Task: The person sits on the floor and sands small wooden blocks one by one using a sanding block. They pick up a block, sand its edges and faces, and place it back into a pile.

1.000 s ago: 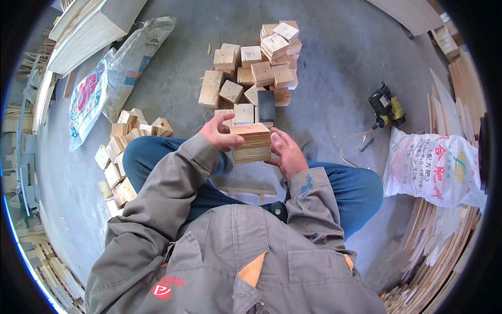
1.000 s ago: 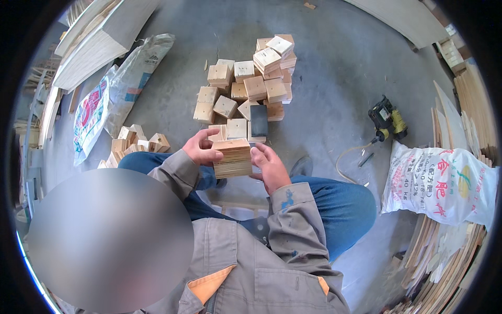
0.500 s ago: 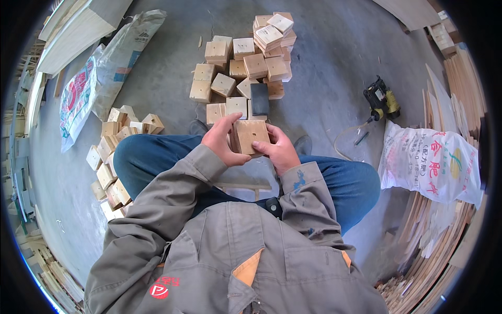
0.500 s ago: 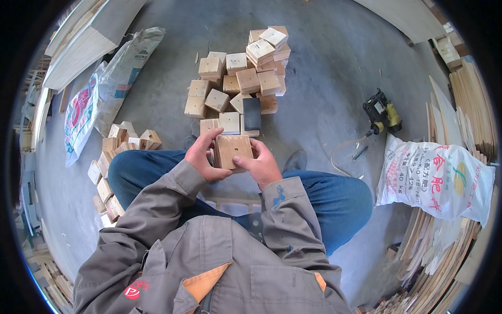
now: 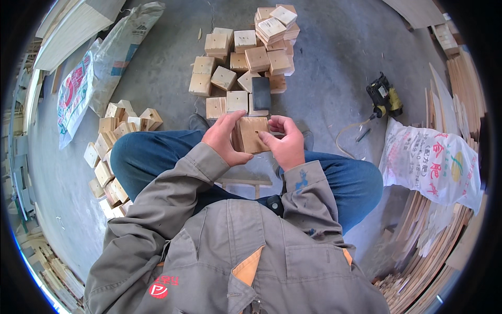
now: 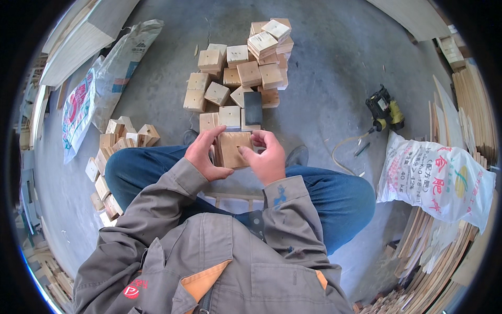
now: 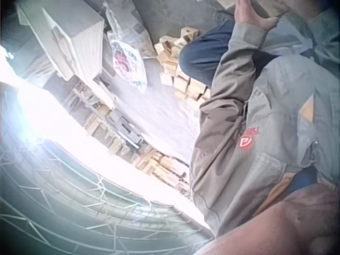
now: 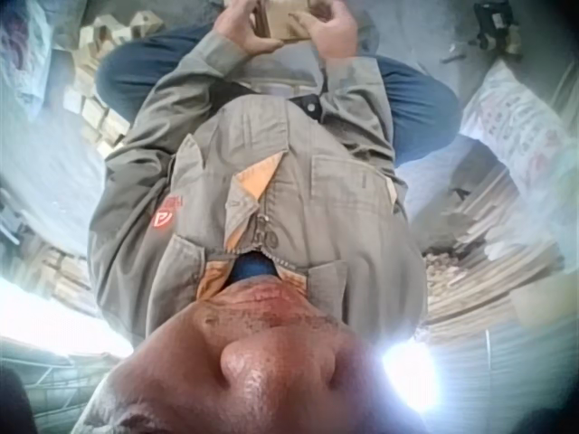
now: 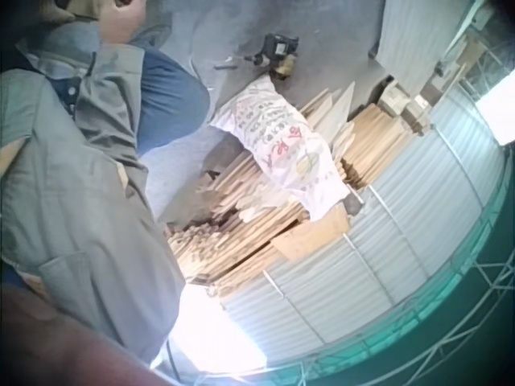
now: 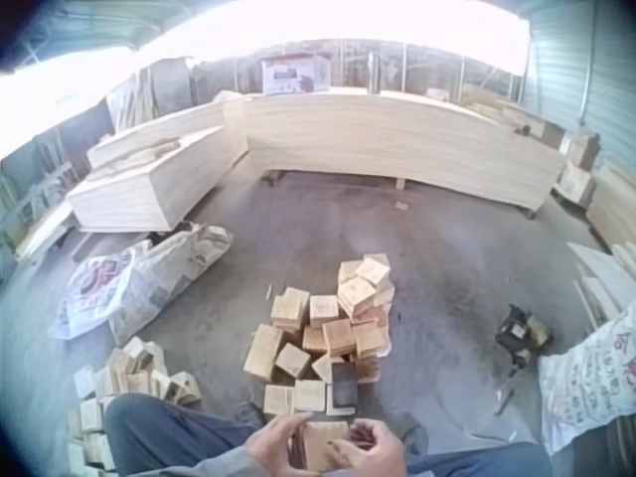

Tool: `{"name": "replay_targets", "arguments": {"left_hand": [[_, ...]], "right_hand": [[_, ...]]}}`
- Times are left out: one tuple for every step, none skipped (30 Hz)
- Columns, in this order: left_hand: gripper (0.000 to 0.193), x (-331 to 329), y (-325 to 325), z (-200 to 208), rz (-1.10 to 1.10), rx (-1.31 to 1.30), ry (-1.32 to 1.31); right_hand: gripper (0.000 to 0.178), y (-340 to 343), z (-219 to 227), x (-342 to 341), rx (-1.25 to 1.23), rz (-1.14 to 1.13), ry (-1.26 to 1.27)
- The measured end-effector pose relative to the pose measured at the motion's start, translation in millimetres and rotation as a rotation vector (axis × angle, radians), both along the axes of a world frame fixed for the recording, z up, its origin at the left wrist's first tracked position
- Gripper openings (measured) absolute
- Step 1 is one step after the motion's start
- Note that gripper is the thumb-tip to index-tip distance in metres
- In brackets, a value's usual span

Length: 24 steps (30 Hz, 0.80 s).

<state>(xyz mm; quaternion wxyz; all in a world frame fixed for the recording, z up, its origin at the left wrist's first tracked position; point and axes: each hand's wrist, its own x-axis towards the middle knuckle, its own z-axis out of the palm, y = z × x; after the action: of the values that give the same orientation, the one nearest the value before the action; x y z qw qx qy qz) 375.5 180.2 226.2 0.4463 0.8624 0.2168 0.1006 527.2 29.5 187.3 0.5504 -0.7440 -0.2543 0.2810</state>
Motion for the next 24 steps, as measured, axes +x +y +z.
{"name": "replay_targets", "arguments": {"left_hand": [[0.105, 0.0, -0.1, -0.4, -0.003, 0.006, 0.001], [0.104, 0.2, -0.1, -0.9, -0.006, 0.013, 0.001], [0.104, 0.6, -0.4, -1.3, -0.007, 0.019, 0.002], [0.103, 0.7, -1.0, -1.3, -0.007, 0.024, 0.004], [0.103, 0.8, -1.6, -0.9, -0.008, 0.028, 0.007], [0.102, 1.5, -2.2, -0.5, -0.011, 0.032, 0.005], [0.102, 1.9, -2.6, 0.1, -0.028, 0.04, 0.0], [0.101, 2.2, -2.8, 0.7, -0.045, 0.049, -0.006], [0.1, 2.1, -3.3, 1.3, -0.06, 0.058, -0.008], [0.1, 2.2, -3.9, 1.4, -0.066, 0.049, -0.004], [0.099, 2.4, -4.4, 1.5, -0.071, 0.041, 0.001], [0.098, 2.7, -4.9, 1.4, -0.076, 0.033, 0.006], [0.098, 3.2, -5.5, 1.6, -0.079, 0.032, 0.008], [0.097, 3.8, -6.1, 2.0, -0.081, 0.031, 0.011], [0.096, 4.2, -6.4, 2.0, -0.083, 0.029, 0.013], [0.096, 4.1, -6.5, 0.9, -0.083, 0.032, 0.012], [0.095, 3.9, -6.5, -0.6, -0.083, 0.034, 0.011], [0.095, 3.9, -6.6, -2.0, -0.084, 0.036, 0.009], [0.095, 4.0, -6.6, -2.4, -0.091, 0.034, 0.008], [0.095, 4.0, -6.6, -2.6, -0.099, 0.032, 0.007], [0.094, 4.0, -6.7, -2.4, -0.105, 0.03, 0.006], [0.094, 4.0, -6.7, -2.3, -0.106, 0.034, -0.003], [0.094, 4.1, -6.5, -2.1, -0.107, 0.038, -0.012], [0.093, 3.6, -6.1, -1.6, -0.107, 0.041, -0.02]], "right_hand": [[0.046, 0.8, 6.1, -1.9, -0.013, 0.017, -0.132], [0.045, 1.0, 7.7, -3.4, -0.021, 0.04, -0.141], [0.044, 1.1, 8.5, -4.2, -0.028, 0.065, -0.151], [0.043, 1.2, 8.4, -5.3, -0.035, 0.09, -0.16], [0.038, 1.3, 5.2, -7.3, 0.0, 0.09, -0.08], [0.038, 0.3, 6.1, -6.8, -0.011, 0.104, -0.089], [0.037, -0.3, 7.7, -6.0, -0.022, 0.118, -0.098], [0.036, -0.9, 8.6, -5.3, -0.033, 0.133, -0.107], [0.034, -1.6, 8.2, -5.1, -0.037, 0.136, -0.131], [0.032, -2.2, 7.8, -5.1, -0.04, 0.139, -0.154], [0.031, -2.6, 7.5, -5.1, -0.044, 0.143, -0.178], [0.03, -2.7, 7.0, -5.5, -0.054, 0.153, -0.216], [0.029, -2.4, 6.8, -6.3, -0.064, 0.164, -0.255], [0.028, -2.0, 6.8, -7.2, -0.074, 0.175, -0.294], [0.027, -1.5, 7.9, -8.3, -0.092, 0.185, -0.321], [0.027, -0.9, 9.8, -9.7, -0.11, 0.195, -0.348], [0.027, -0.3, 10.5, -10.8, -0.129, 0.205, -0.375], [0.027, -0.2, 9.5, -11.8, -0.126, 0.203, -0.385], [0.027, -0.2, 7.6, -12.7, -0.124, 0.201, -0.395], [0.027, -0.4, 5.3, -13.5, -0.122, 0.199, -0.404], [0.027, -0.9, 1.2, -13.3, -0.133, 0.172, -0.454], [0.026, -1.4, -4.5, -12.3, -0.144, 0.144, -0.504], [0.025, -1.7, -7.6, -10.4, -0.156, 0.117, -0.554], [0.025, -2.5, -8.1, -6.0, -0.213, 0.071, -0.518]]}}
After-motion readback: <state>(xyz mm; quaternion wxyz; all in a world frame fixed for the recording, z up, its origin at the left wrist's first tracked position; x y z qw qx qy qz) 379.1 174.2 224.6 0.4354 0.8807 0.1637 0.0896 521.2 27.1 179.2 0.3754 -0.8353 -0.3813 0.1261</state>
